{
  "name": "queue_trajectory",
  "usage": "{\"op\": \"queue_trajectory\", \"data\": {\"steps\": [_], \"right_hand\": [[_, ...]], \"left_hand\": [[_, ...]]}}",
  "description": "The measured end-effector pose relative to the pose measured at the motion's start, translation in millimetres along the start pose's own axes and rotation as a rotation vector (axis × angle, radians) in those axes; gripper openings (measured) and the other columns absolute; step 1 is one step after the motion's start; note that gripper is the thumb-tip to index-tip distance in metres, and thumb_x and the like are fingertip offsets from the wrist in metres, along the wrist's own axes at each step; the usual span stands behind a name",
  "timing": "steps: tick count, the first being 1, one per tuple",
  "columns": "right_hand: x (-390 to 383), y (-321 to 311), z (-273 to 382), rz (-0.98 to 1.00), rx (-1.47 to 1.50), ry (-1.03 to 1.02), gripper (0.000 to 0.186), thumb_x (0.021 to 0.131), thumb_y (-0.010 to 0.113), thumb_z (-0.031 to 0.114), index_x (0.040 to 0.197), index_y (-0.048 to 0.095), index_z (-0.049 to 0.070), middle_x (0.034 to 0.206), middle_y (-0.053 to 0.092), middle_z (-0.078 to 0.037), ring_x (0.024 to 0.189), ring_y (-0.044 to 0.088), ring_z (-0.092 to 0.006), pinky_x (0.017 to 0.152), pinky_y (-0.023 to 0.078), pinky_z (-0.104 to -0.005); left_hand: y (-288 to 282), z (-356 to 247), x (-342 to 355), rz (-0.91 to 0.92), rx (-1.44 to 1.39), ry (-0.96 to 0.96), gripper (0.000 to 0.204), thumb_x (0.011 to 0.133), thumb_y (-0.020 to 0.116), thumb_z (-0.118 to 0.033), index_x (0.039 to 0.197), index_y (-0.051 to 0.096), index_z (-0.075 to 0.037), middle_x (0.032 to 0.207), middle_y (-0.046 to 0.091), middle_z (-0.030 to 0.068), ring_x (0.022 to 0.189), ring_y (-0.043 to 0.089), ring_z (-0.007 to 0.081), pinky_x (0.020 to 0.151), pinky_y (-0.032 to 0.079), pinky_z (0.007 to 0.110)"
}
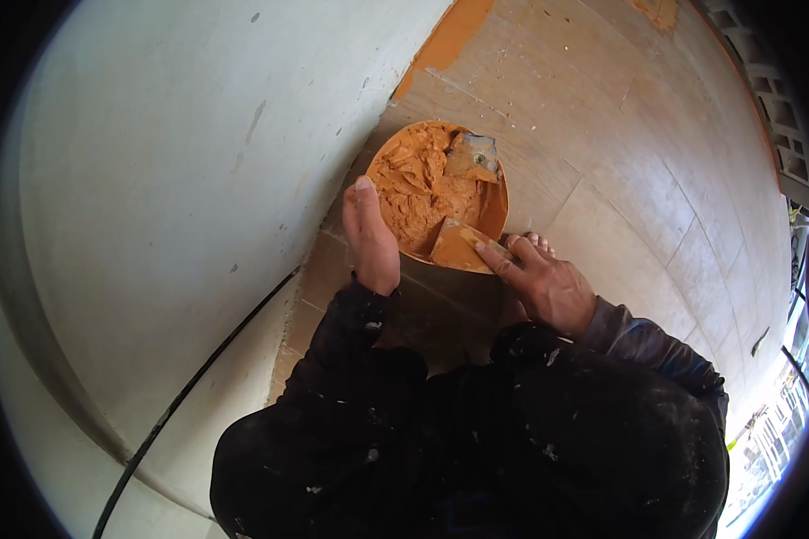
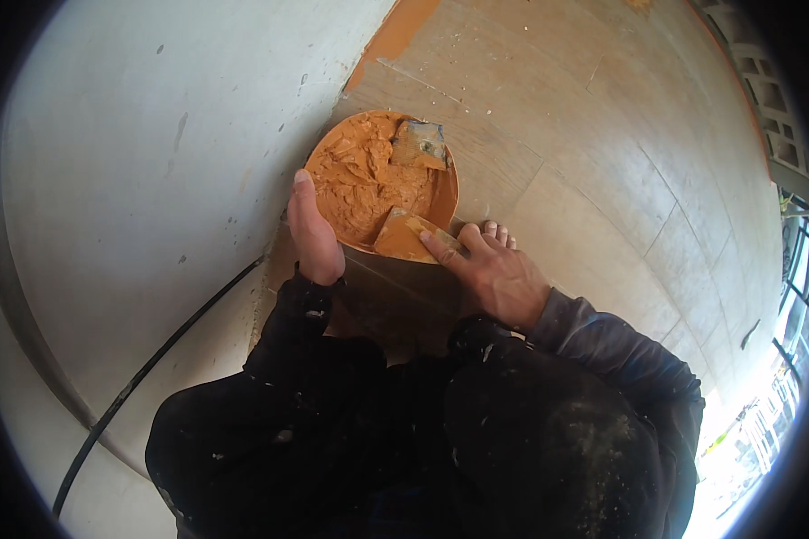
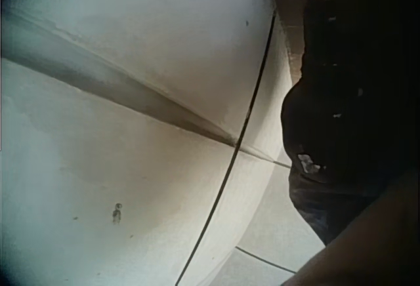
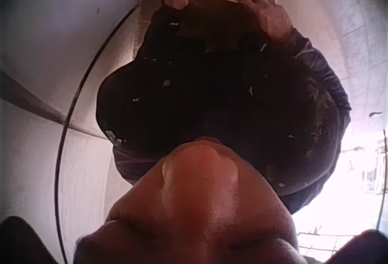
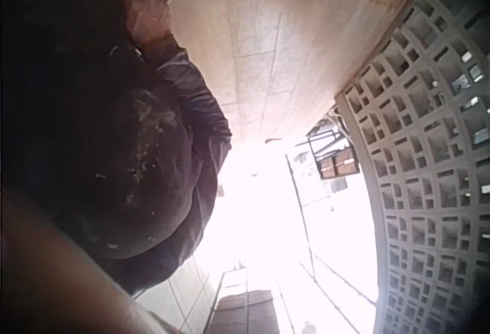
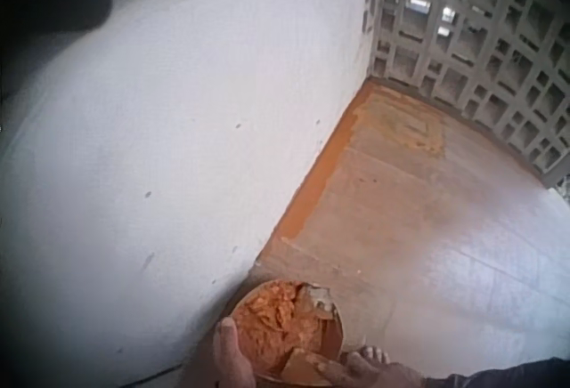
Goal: The person applies grout to the joint between a wall and floor tiles using a putty knife, taking the material from a small container.
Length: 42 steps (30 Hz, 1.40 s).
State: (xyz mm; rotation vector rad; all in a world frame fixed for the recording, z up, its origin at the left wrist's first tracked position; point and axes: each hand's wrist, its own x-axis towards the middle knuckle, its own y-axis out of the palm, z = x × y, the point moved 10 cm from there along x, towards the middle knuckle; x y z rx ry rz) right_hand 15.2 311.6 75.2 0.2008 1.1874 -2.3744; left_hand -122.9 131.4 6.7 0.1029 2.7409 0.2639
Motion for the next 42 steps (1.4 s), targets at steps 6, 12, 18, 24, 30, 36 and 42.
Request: {"op": "queue_trajectory", "data": {"steps": [6, 12, 18, 24, 30, 36, 42], "right_hand": [[-16.8, 1.9, 7.4, -0.085, -0.012, -0.055, 0.072, 0.09, 0.059, 0.01, 0.159, 0.04, 0.017, 0.11, 0.054, -0.019, 0.097, 0.064, -0.0359, 0.078, 0.058, -0.0453], [-45.6, 14.7, 31.0, 0.189, -0.044, -0.165, 0.069, 0.091, 0.056, 0.01, 0.158, 0.041, 0.016, 0.108, 0.056, -0.016, 0.094, 0.066, -0.0336, 0.077, 0.059, -0.0446], [-77.4, 10.6, 20.9, 0.063, 0.292, -0.128, 0.053, 0.099, 0.053, 0.009, 0.152, 0.05, 0.01, 0.103, 0.06, -0.017, 0.086, 0.065, -0.0302, 0.076, 0.056, -0.04], [-75.2, -4.0, -22.6, -0.017, 0.83, 0.494, 0.038, 0.107, 0.049, 0.008, 0.144, 0.053, -0.002, 0.091, 0.066, -0.019, 0.082, 0.066, -0.0243, 0.077, 0.053, -0.0359], [-32.0, -57.2, -3.2, -0.278, 0.443, 0.158, 0.033, 0.1, 0.055, 0.003, 0.132, 0.06, -0.001, 0.089, 0.065, -0.02, 0.08, 0.067, -0.035, 0.07, 0.053, -0.0404], [2.5, -77.8, 10.1, -0.305, 0.058, 0.055, 0.029, 0.091, 0.059, -0.002, 0.119, 0.062, -0.002, 0.102, 0.067, -0.019, 0.085, 0.066, -0.0421, 0.073, 0.054, -0.0437], [9.4, -54.6, 14.1, -0.303, 0.085, 0.048, 0.026, 0.087, 0.061, 0.004, 0.113, 0.063, 0.001, 0.097, 0.064, -0.018, 0.084, 0.066, -0.0406, 0.071, 0.055, -0.0459]], "left_hand": [[6.6, 0.8, -3.5, -0.051, -0.053, 0.01, 0.051, 0.112, 0.04, -0.045, 0.117, 0.057, 0.003, 0.114, 0.062, 0.0088, 0.106, 0.059, 0.0145, 0.096, 0.048, 0.03], [7.6, 1.3, -8.3, -0.028, -0.264, -0.045, 0.059, 0.112, 0.037, -0.046, 0.136, 0.054, 0.006, 0.132, 0.061, 0.0135, 0.123, 0.057, 0.0181, 0.107, 0.044, 0.032], [6.2, -10.4, -12.0, 0.025, -0.156, 0.144, 0.054, 0.111, 0.04, -0.046, 0.131, 0.049, 0.003, 0.131, 0.057, 0.0145, 0.121, 0.056, 0.019, 0.108, 0.043, 0.034], [9.6, -21.6, -17.0, 0.106, -0.094, 0.289, 0.051, 0.112, 0.039, -0.044, 0.13, 0.048, 0.003, 0.129, 0.056, 0.0146, 0.121, 0.055, 0.0198, 0.107, 0.043, 0.035], [10.6, -18.1, -17.1, 0.124, -0.077, 0.211, 0.052, 0.112, 0.037, -0.044, 0.132, 0.048, 0.003, 0.128, 0.057, 0.0144, 0.119, 0.055, 0.0187, 0.107, 0.044, 0.035], [11.0, -13.8, -17.1, 0.118, -0.077, 0.148, 0.049, 0.113, 0.035, -0.041, 0.131, 0.049, 0.003, 0.127, 0.057, 0.0135, 0.119, 0.056, 0.0185, 0.106, 0.045, 0.034], [15.3, -8.8, -21.0, 0.098, -0.158, 0.046, 0.049, 0.113, 0.034, -0.042, 0.131, 0.048, 0.002, 0.127, 0.057, 0.0134, 0.119, 0.056, 0.0183, 0.106, 0.045, 0.034]]}}
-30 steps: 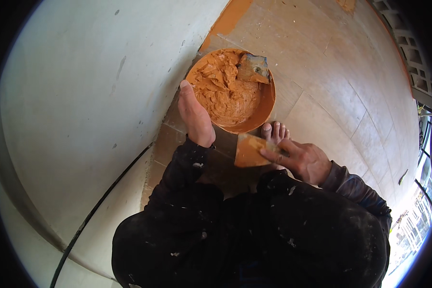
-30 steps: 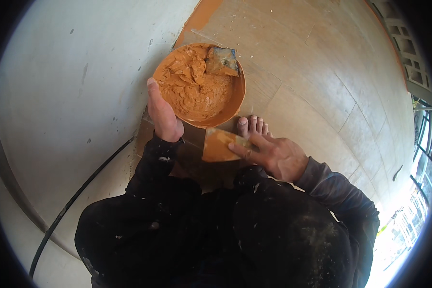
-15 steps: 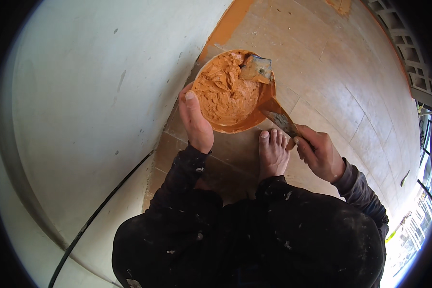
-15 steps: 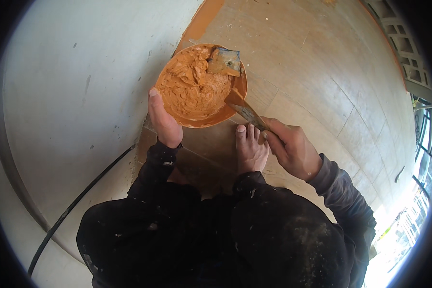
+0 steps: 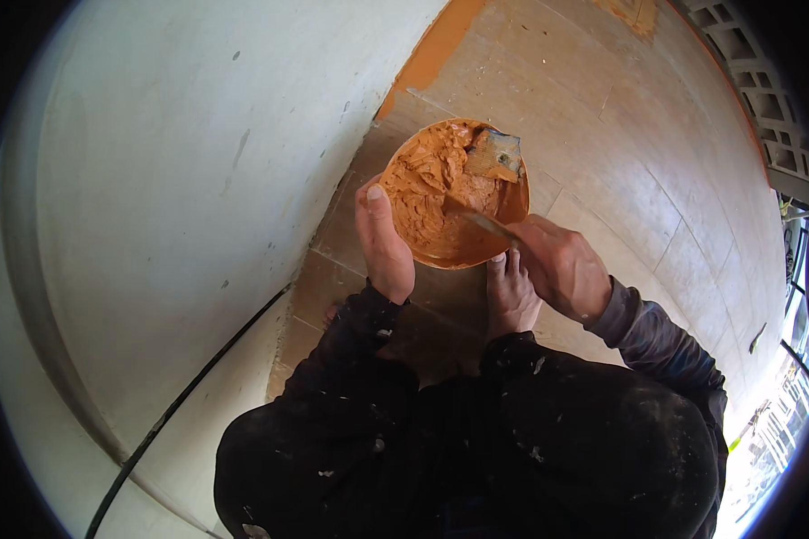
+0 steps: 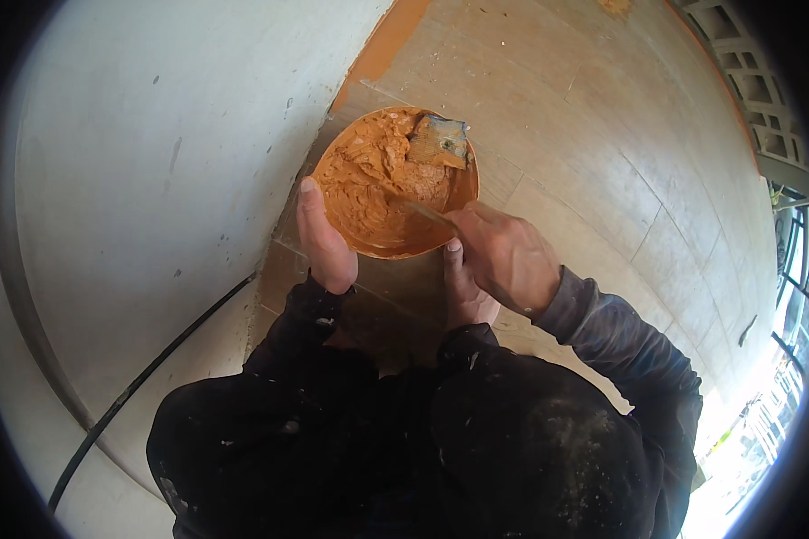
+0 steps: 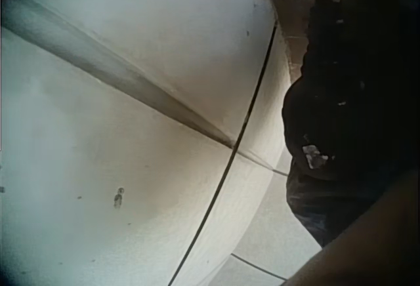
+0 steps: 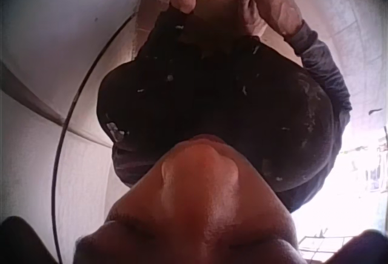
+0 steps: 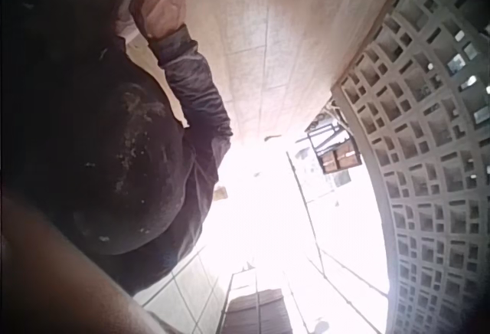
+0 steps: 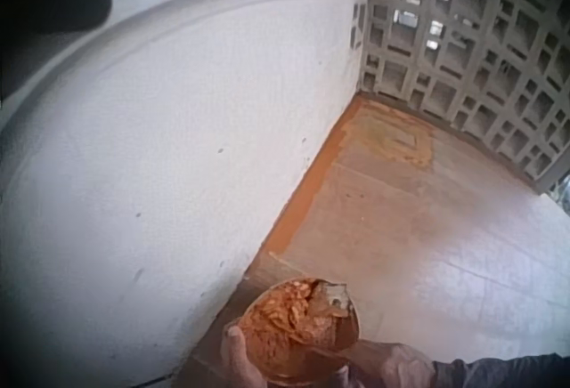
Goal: The person applies grout to the joint between a wall and floor tiles using a putty knife, taking the material from a small container.
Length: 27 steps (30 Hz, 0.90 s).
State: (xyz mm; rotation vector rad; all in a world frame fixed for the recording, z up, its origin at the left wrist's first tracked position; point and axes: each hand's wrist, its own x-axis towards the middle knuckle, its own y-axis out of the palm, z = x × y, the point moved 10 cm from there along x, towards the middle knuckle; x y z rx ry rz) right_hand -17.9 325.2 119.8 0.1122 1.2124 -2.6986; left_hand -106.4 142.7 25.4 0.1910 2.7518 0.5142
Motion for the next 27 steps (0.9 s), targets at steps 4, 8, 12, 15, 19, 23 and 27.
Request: {"op": "queue_trajectory", "data": {"steps": [4, 8, 12, 15, 19, 23, 27], "right_hand": [[0.8, 7.1, 0.5, 0.027, 0.149, 0.003, 0.021, 0.092, 0.059, 0.004, 0.112, 0.062, -0.001, 0.096, 0.063, -0.02, 0.084, 0.065, -0.0422, 0.073, 0.054, -0.0469], [-0.8, 17.6, -2.1, 0.158, 0.344, -0.02, 0.015, 0.099, 0.057, 0.007, 0.109, 0.063, -0.002, 0.087, 0.064, -0.018, 0.077, 0.065, -0.0358, 0.07, 0.052, -0.0437], [-0.5, 19.1, -28.2, 0.309, 0.696, 0.305, 0.017, 0.102, 0.058, 0.012, 0.107, 0.064, -0.003, 0.077, 0.063, -0.012, 0.073, 0.063, -0.0253, 0.069, 0.051, -0.0386], [16.1, -6.6, -61.1, 0.16, 0.806, 0.358, 0.024, 0.103, 0.056, 0.012, 0.122, 0.066, 0.002, 0.08, 0.062, -0.01, 0.073, 0.059, -0.0212, 0.071, 0.05, -0.0326], [73.8, -44.3, -57.1, -0.123, 0.221, -0.117, 0.036, 0.1, 0.059, 0.011, 0.136, 0.064, 0.008, 0.097, 0.062, -0.012, 0.084, 0.061, -0.0262, 0.075, 0.052, -0.0344], [115.9, -20.1, -70.0, -0.066, -0.234, -0.356, 0.049, 0.095, 0.063, 0.011, 0.143, 0.061, 0.019, 0.115, 0.059, -0.012, 0.1, 0.061, -0.0315, 0.083, 0.055, -0.0407], [144.7, 0.7, -88.3, -0.114, -0.224, -0.254, 0.059, 0.088, 0.07, 0.006, 0.144, 0.061, 0.022, 0.115, 0.057, -0.013, 0.104, 0.062, -0.0325, 0.085, 0.056, -0.0412]], "left_hand": [[-0.6, 4.4, 1.2, -0.035, -0.001, -0.024, 0.048, 0.113, 0.034, -0.042, 0.129, 0.048, 0.001, 0.126, 0.056, 0.0134, 0.119, 0.055, 0.0184, 0.106, 0.045, 0.034], [-3.7, 14.5, 1.0, -0.039, -0.016, -0.053, 0.048, 0.113, 0.034, -0.043, 0.128, 0.049, 0.001, 0.127, 0.056, 0.0133, 0.119, 0.055, 0.0188, 0.106, 0.043, 0.034], [-16.6, 16.7, 0.3, -0.047, 0.038, -0.037, 0.048, 0.113, 0.035, -0.042, 0.129, 0.05, 0.001, 0.127, 0.057, 0.0134, 0.118, 0.055, 0.0189, 0.107, 0.043, 0.035], [-42.4, 25.4, -6.3, -0.065, -0.007, -0.087, 0.048, 0.113, 0.034, -0.04, 0.13, 0.051, 0.002, 0.128, 0.056, 0.014, 0.118, 0.055, 0.0198, 0.107, 0.043, 0.036], [-78.1, 34.6, -31.8, -0.094, 0.029, -0.182, 0.049, 0.112, 0.032, -0.039, 0.133, 0.051, 0.002, 0.132, 0.056, 0.0155, 0.122, 0.055, 0.0227, 0.108, 0.043, 0.038], [-102.0, 27.3, -59.4, -0.115, 0.175, -0.193, 0.051, 0.112, 0.033, -0.04, 0.135, 0.05, 0.002, 0.133, 0.056, 0.0166, 0.125, 0.055, 0.0248, 0.108, 0.044, 0.039], [-103.9, 22.6, -75.2, -0.193, 0.133, -0.251, 0.051, 0.112, 0.034, -0.041, 0.136, 0.05, 0.002, 0.133, 0.056, 0.0168, 0.124, 0.056, 0.0247, 0.107, 0.046, 0.039]]}}
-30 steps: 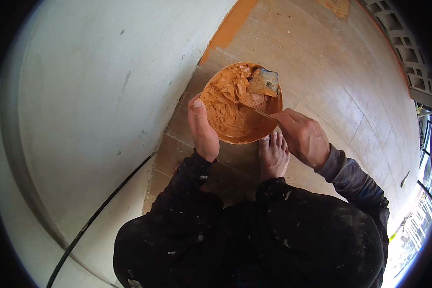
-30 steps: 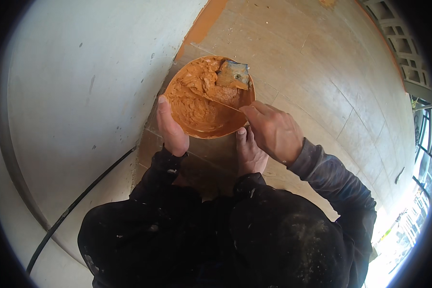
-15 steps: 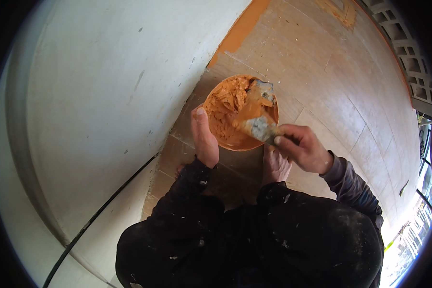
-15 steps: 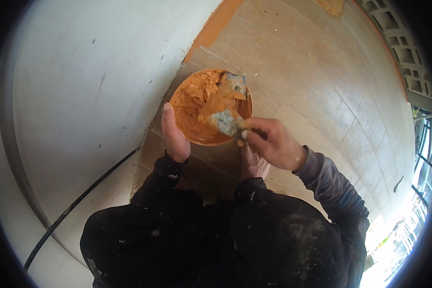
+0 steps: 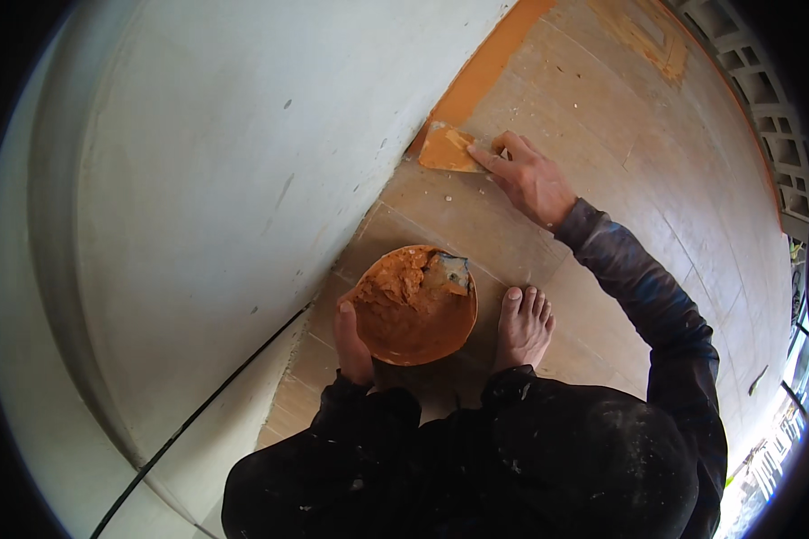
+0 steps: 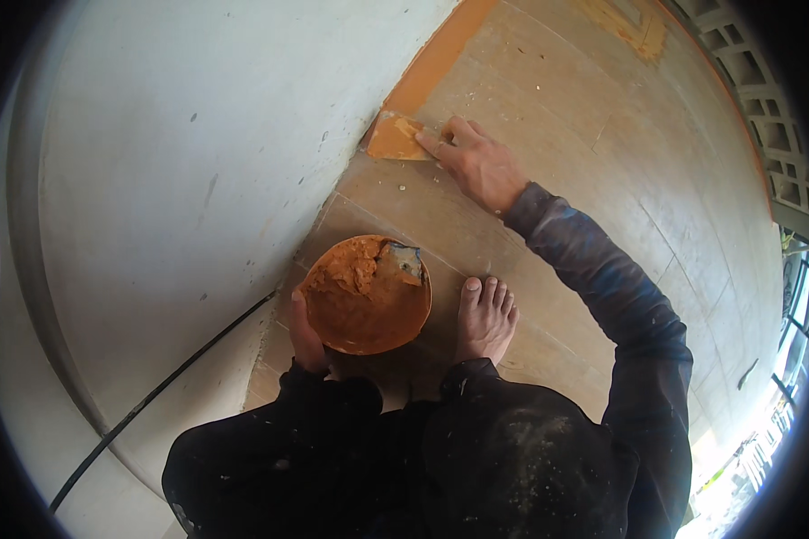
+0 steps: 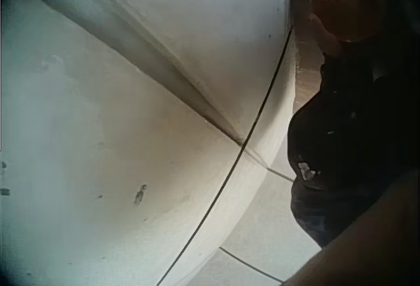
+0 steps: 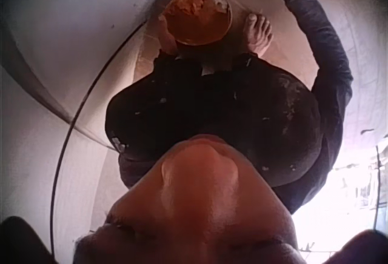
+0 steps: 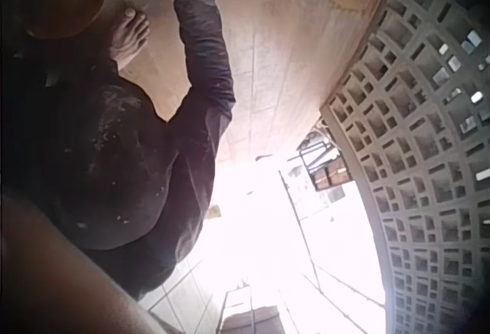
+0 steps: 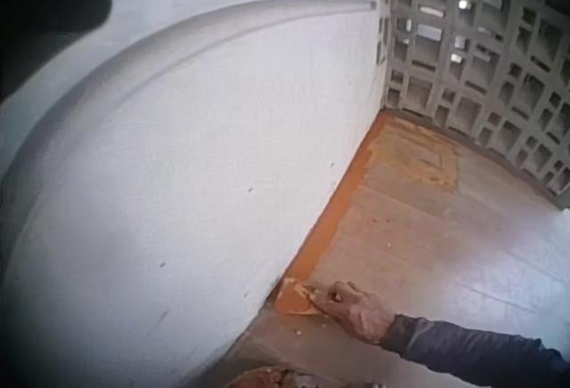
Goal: The person applies grout to the joint between a wall and floor tiles using a putty knife, taking the material from a small container.
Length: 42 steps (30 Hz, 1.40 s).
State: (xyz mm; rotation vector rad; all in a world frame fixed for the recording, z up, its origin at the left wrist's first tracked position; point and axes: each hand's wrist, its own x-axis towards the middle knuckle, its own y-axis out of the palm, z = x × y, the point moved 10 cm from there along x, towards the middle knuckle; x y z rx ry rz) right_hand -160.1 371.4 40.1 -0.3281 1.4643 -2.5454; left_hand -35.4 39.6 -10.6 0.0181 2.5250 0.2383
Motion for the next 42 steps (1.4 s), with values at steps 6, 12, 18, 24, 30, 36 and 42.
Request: {"op": "queue_trajectory", "data": {"steps": [6, 12, 18, 24, 30, 36, 42], "right_hand": [[0.9, 24.4, -9.0, 0.022, 0.021, 0.081, 0.056, 0.086, 0.072, 0.006, 0.14, 0.063, 0.018, 0.115, 0.058, -0.013, 0.106, 0.063, -0.033, 0.083, 0.057, -0.0417], [4.7, 41.8, 1.1, -0.028, 0.032, 0.103, 0.052, 0.087, 0.071, 0.007, 0.138, 0.062, 0.013, 0.114, 0.057, -0.013, 0.101, 0.063, -0.0334, 0.08, 0.057, -0.0427], [-2.2, 60.4, 17.0, 0.113, 0.134, 0.188, 0.047, 0.093, 0.057, 0.01, 0.14, 0.058, 0.011, 0.115, 0.054, -0.016, 0.111, 0.06, -0.0366, 0.089, 0.056, -0.0451], [-20.4, 45.6, 40.7, 0.078, 0.43, 0.209, 0.05, 0.092, 0.069, 0.01, 0.141, 0.057, 0.011, 0.102, 0.06, -0.017, 0.091, 0.067, -0.0328, 0.08, 0.055, -0.0404], [-63.1, 48.9, -5.7, -0.339, 1.222, 0.891, 0.039, 0.1, 0.064, 0.012, 0.135, 0.053, -0.001, 0.084, 0.063, -0.009, 0.073, 0.066, -0.0173, 0.064, 0.057, -0.033], [-35.4, 92.9, 5.9, -0.554, 1.785, 1.154, 0.02, 0.105, 0.058, 0.019, 0.112, 0.05, 0.002, 0.079, 0.061, -0.009, 0.062, 0.066, -0.0189, 0.053, 0.056, -0.0328], [-1.0, 113.6, 7.6, -0.725, 1.518, 1.047, 0.022, 0.107, 0.054, 0.023, 0.099, 0.047, 0.003, 0.079, 0.058, -0.009, 0.052, 0.063, -0.0205, 0.046, 0.054, -0.0353]], "left_hand": [[-10.0, 5.0, -3.2, -0.091, 0.012, -0.012, 0.053, 0.111, 0.037, -0.043, 0.135, 0.05, 0.002, 0.132, 0.056, 0.0165, 0.124, 0.056, 0.0245, 0.107, 0.047, 0.039], [-16.4, 1.5, -3.0, -0.098, 0.051, 0.035, 0.052, 0.111, 0.038, -0.043, 0.135, 0.051, 0.002, 0.13, 0.056, 0.0161, 0.121, 0.056, 0.0238, 0.106, 0.047, 0.039], [-10.9, 7.7, 0.4, -0.086, -0.006, 0.008, 0.052, 0.111, 0.038, -0.042, 0.135, 0.051, 0.002, 0.131, 0.056, 0.0164, 0.122, 0.056, 0.024, 0.106, 0.046, 0.039], [-9.0, 12.5, -0.3, -0.016, 0.036, -0.023, 0.064, 0.111, 0.029, -0.048, 0.147, 0.044, 0.002, 0.145, 0.054, 0.0175, 0.133, 0.054, 0.0282, 0.112, 0.045, 0.041], [-8.3, 7.4, -8.3, -0.041, -0.067, -0.042, 0.054, 0.111, 0.037, -0.044, 0.139, 0.048, 0.001, 0.136, 0.054, 0.0177, 0.125, 0.056, 0.0265, 0.107, 0.047, 0.041], [-9.2, 17.8, -21.6, -0.03, -0.141, -0.145, 0.064, 0.112, 0.028, -0.048, 0.149, 0.043, 0.001, 0.148, 0.052, 0.0166, 0.136, 0.052, 0.0286, 0.115, 0.042, 0.042], [-27.4, 21.8, -31.6, 0.063, -0.128, -0.107, 0.064, 0.112, 0.028, -0.049, 0.15, 0.043, 0.001, 0.149, 0.051, 0.0163, 0.137, 0.05, 0.0291, 0.116, 0.041, 0.044]]}}
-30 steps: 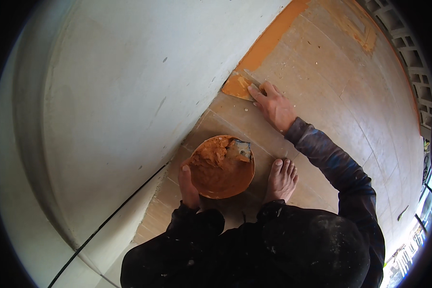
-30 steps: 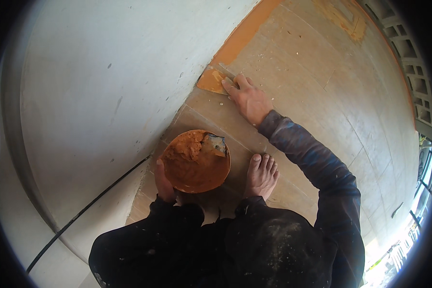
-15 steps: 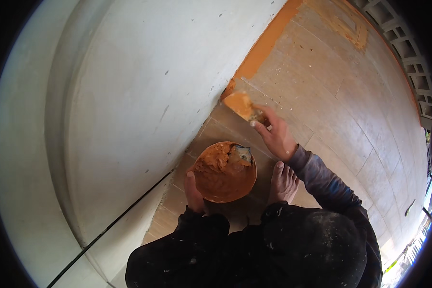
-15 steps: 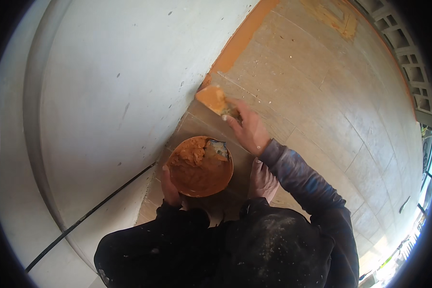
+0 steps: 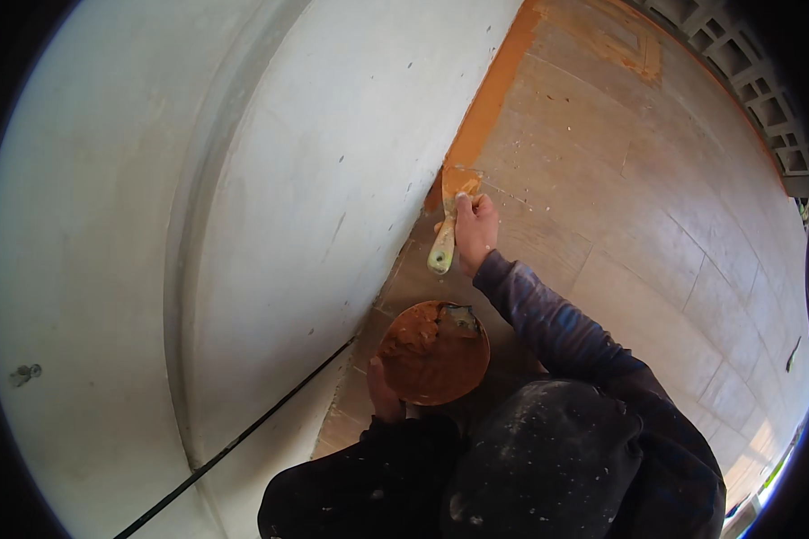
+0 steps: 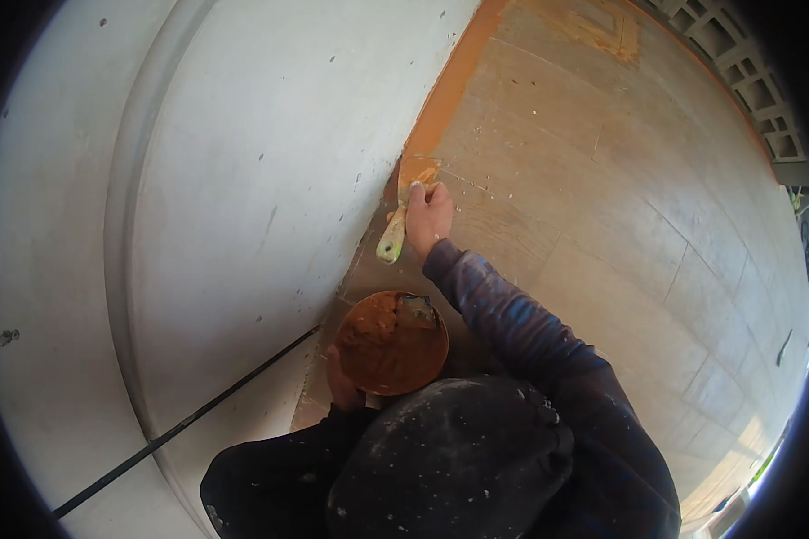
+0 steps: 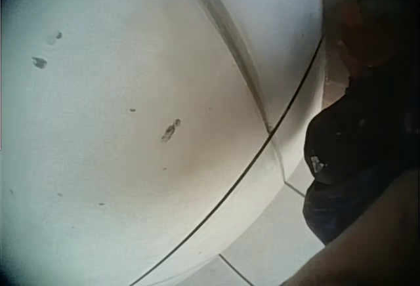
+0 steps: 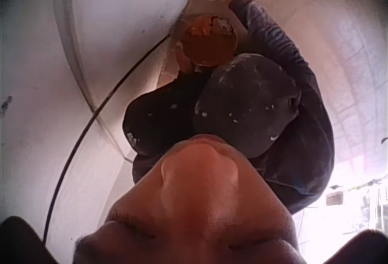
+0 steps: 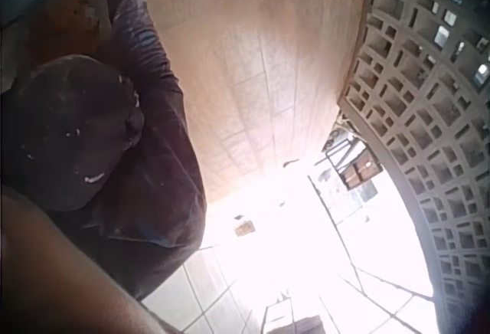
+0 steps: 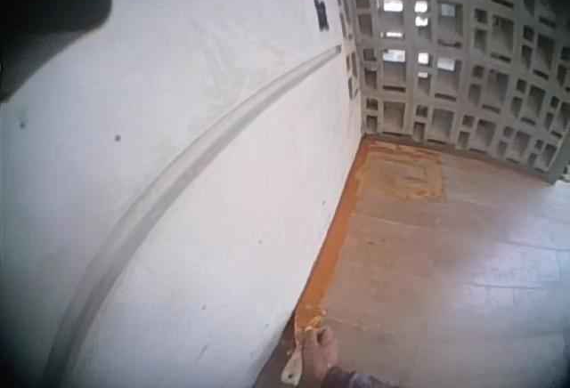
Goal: The person applies grout to the joint between a wall and floor tiles using a putty knife, taking the material from a small container.
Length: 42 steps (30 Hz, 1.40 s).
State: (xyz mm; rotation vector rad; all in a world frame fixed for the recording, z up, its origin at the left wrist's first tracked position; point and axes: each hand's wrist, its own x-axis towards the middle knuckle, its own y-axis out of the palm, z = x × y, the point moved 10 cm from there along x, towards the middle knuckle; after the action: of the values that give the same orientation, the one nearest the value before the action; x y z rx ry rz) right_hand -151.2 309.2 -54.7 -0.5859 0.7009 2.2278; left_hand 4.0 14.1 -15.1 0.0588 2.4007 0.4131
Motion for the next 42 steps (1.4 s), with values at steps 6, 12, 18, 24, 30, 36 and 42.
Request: {"op": "queue_trajectory", "data": {"steps": [6, 12, 18, 24, 30, 36, 42], "right_hand": [[3.5, -5.8, -32.4, -0.073, -0.127, -0.072, 0.024, 0.106, 0.055, 0.021, 0.099, 0.05, -0.002, 0.082, 0.059, -0.01, 0.053, 0.063, -0.0204, 0.048, 0.056, -0.0368], [-23.9, -13.8, -63.3, -0.145, -0.476, -0.173, 0.03, 0.098, 0.064, 0.023, 0.089, 0.057, -0.005, 0.077, 0.065, -0.021, 0.071, 0.068, -0.0327, 0.066, 0.052, -0.0444], [-59.5, 1.4, -38.6, 0.07, -0.011, -0.008, 0.026, 0.107, 0.057, 0.022, 0.099, 0.055, -0.004, 0.079, 0.062, -0.008, 0.06, 0.068, -0.0199, 0.053, 0.058, -0.0337], [-4.0, -15.1, -67.7, -0.064, -0.143, -0.069, 0.026, 0.106, 0.059, 0.021, 0.098, 0.054, -0.003, 0.084, 0.066, -0.011, 0.063, 0.071, -0.0209, 0.055, 0.062, -0.0352], [-21.6, 9.0, -71.6, -0.032, -0.156, 0.143, 0.029, 0.102, 0.065, 0.022, 0.095, 0.056, -0.004, 0.084, 0.066, -0.013, 0.067, 0.072, -0.0222, 0.056, 0.065, -0.0367], [-29.0, 4.3, -61.8, -0.018, -0.253, 0.28, 0.029, 0.1, 0.067, 0.021, 0.095, 0.057, -0.006, 0.084, 0.066, -0.015, 0.066, 0.073, -0.0238, 0.054, 0.064, -0.0357], [-56.3, -3.4, -60.8, 0.131, -0.306, 0.322, 0.027, 0.1, 0.068, 0.02, 0.096, 0.062, -0.005, 0.085, 0.069, -0.012, 0.07, 0.073, -0.0208, 0.057, 0.065, -0.0344]], "left_hand": [[-23.4, 8.4, -4.7, -0.039, -0.141, -0.01, 0.061, 0.11, 0.035, -0.051, 0.138, 0.049, 0.002, 0.134, 0.056, 0.0184, 0.124, 0.058, 0.0263, 0.102, 0.05, 0.041], [-29.2, 4.3, -8.4, -0.035, -0.019, -0.01, 0.06, 0.111, 0.035, -0.05, 0.137, 0.05, 0.002, 0.134, 0.057, 0.0183, 0.123, 0.059, 0.0263, 0.102, 0.05, 0.041], [-37.8, 2.1, -13.3, -0.043, 0.014, -0.007, 0.06, 0.111, 0.035, -0.05, 0.137, 0.05, 0.002, 0.133, 0.057, 0.0182, 0.122, 0.059, 0.0263, 0.101, 0.05, 0.041], [-32.0, 7.6, -13.6, -0.032, 0.027, -0.035, 0.06, 0.111, 0.035, -0.05, 0.136, 0.051, 0.002, 0.133, 0.057, 0.0181, 0.122, 0.059, 0.0263, 0.101, 0.05, 0.041], [-37.7, 2.3, -15.5, -0.048, 0.052, -0.042, 0.06, 0.111, 0.035, -0.05, 0.135, 0.051, 0.002, 0.132, 0.057, 0.018, 0.121, 0.059, 0.0263, 0.101, 0.05, 0.041], [-33.0, 6.3, -10.4, -0.022, 0.062, -0.056, 0.059, 0.111, 0.034, -0.05, 0.135, 0.051, 0.002, 0.132, 0.058, 0.0179, 0.12, 0.059, 0.0263, 0.1, 0.05, 0.041], [-32.7, 3.8, -9.6, 0.003, 0.063, -0.053, 0.059, 0.111, 0.034, -0.05, 0.134, 0.052, 0.002, 0.131, 0.058, 0.0178, 0.12, 0.059, 0.0263, 0.1, 0.05, 0.041]]}}
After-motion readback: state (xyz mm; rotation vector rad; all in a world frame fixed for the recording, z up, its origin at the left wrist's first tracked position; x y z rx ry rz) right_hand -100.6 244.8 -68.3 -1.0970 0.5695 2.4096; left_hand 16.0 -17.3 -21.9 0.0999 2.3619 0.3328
